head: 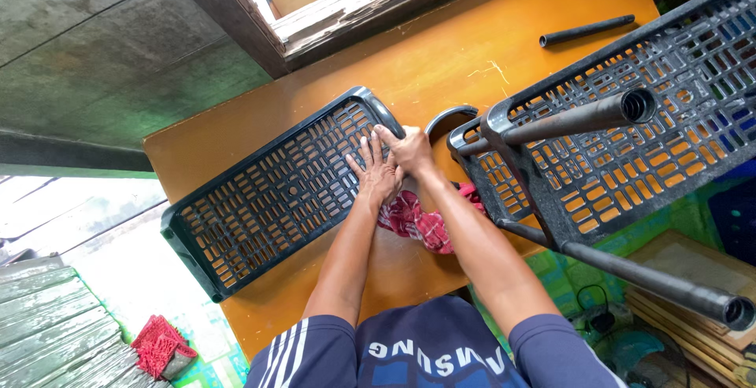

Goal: The person assembles a plastic dish rack by snapping together side panels and internal dividers on a wooden table. They then place a black plastic tray on the table and wipe it with a cloth.

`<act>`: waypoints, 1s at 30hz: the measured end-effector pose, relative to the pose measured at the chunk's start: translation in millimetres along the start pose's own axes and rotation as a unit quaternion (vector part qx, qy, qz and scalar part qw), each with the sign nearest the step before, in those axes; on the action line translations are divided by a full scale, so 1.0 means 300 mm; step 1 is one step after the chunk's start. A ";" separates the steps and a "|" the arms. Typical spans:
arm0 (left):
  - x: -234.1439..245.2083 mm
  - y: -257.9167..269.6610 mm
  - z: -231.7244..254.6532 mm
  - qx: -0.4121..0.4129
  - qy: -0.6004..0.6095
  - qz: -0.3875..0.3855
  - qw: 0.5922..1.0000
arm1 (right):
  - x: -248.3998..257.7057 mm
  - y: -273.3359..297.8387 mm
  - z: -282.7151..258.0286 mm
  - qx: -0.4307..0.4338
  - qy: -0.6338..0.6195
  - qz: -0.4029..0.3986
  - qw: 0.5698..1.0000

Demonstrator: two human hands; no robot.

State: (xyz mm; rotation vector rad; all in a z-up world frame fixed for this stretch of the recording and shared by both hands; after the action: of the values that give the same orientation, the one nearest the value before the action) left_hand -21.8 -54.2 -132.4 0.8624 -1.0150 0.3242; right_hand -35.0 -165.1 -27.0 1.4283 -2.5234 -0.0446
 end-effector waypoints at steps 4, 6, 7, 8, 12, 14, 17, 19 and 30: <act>-0.001 -0.007 0.010 0.012 0.008 0.013 1.000 | 0.036 -0.091 0.086 -0.260 -0.045 -0.151 0.953; 0.016 -0.006 0.012 0.003 0.024 0.059 0.998 | 0.015 -0.148 0.082 -0.250 -0.124 -0.141 0.950; 0.008 0.002 0.010 0.009 0.021 0.045 0.999 | -0.007 -0.160 0.083 -0.246 -0.163 -0.136 0.946; 0.002 0.002 0.008 0.015 0.019 0.030 0.999 | -0.017 -0.180 0.070 -0.163 -0.051 -0.109 0.979; -0.001 -0.015 0.010 0.012 0.010 -0.006 1.000 | -0.055 -0.168 0.035 -0.003 0.191 -0.022 0.981; 0.006 -0.017 0.012 0.010 0.004 0.006 1.000 | -0.045 -0.147 0.038 0.020 0.201 0.003 0.979; 0.039 0.012 -0.016 0.014 -0.015 0.044 0.999 | -0.034 -0.145 0.068 0.088 0.188 0.010 0.978; 0.127 -0.001 -0.040 0.042 0.004 0.135 0.990 | -0.025 -0.197 0.104 0.104 0.167 0.000 0.981; 0.318 -0.143 -0.056 0.118 0.067 -0.008 0.991 | -0.072 -0.295 0.247 0.068 0.232 -0.047 0.969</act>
State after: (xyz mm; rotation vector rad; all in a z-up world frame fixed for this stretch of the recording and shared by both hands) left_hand 63.5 -82.3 -76.4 1.0464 -0.8552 0.4901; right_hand 33.4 -199.7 -115.9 1.4081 -2.1072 0.4063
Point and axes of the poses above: each hand's wrist, its own y-axis away from the middle knuckle, its own x-axis out of the back of the hand, z = x × y, the point moved 4 cm from there along -y, towards the middle knuckle, and after that the axes turned 10 degrees about -y, right-handed, at the moved point
